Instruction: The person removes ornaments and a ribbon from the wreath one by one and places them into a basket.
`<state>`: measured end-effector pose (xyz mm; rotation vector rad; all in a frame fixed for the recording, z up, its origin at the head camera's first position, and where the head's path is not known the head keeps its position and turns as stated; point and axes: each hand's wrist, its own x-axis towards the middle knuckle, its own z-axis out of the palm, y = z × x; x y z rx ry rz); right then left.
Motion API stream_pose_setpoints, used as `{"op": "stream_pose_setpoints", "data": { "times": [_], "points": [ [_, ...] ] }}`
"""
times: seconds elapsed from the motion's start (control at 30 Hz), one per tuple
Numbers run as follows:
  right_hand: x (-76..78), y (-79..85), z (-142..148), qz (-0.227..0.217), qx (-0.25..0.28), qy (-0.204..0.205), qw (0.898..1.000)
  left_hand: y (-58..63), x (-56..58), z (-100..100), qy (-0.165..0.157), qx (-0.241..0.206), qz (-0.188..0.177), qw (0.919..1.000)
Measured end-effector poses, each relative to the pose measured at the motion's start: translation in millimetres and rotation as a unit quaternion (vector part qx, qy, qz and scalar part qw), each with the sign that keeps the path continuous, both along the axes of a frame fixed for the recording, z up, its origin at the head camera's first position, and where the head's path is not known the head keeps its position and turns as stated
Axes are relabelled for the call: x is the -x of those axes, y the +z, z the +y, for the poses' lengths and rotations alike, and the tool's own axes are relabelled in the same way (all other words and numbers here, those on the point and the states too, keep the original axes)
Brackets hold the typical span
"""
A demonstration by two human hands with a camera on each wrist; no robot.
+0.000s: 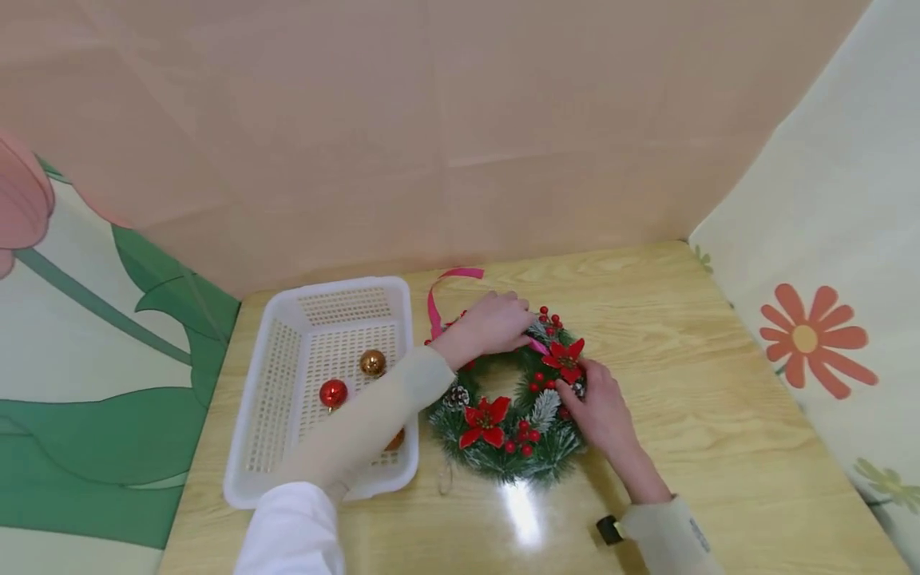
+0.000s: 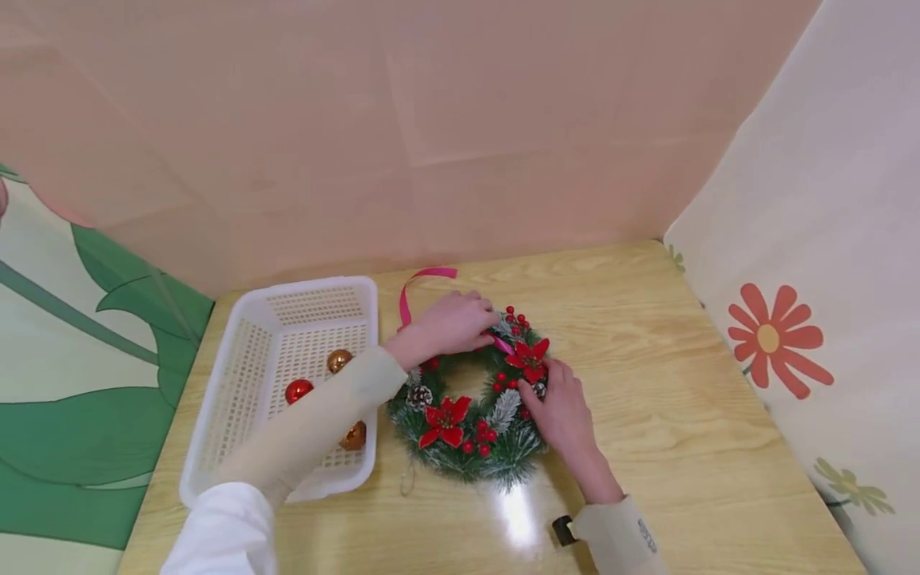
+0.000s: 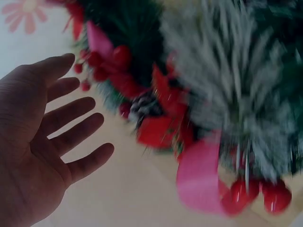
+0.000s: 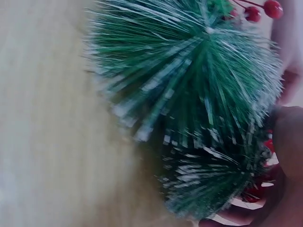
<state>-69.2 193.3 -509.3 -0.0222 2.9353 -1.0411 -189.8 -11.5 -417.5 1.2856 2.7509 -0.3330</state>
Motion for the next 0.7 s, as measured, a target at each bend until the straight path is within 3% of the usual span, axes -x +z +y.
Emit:
{"op": "stream_pose_setpoints", "data": {
  "times": [0.1, 0.23, 0.57, 0.7],
  "points": [
    [-0.3, 2.6, 1.0, -0.017, -0.006, 0.006, 1.000, -14.2, 0.9, 9.7, -0.004, 0.017, 0.007, 0.9998],
    [-0.3, 7.7, 1.4, -0.027, -0.005, 0.011, 1.000, -22.1, 1.8, 15.2, -0.003, 0.013, 0.026, 0.9996],
    [4.6, 4.1, 4.6, -0.013, 0.010, 0.008, 1.000, -23.4, 4.7, 16.5, 0.013, 0.014, 0.033, 0.9993],
    [4.2, 0.9, 4.6, -0.008, 0.013, 0.009, 1.000, -22.0, 6.9, 13.8, 0.024, -0.011, 0.008, 0.9996]
  ]
}}
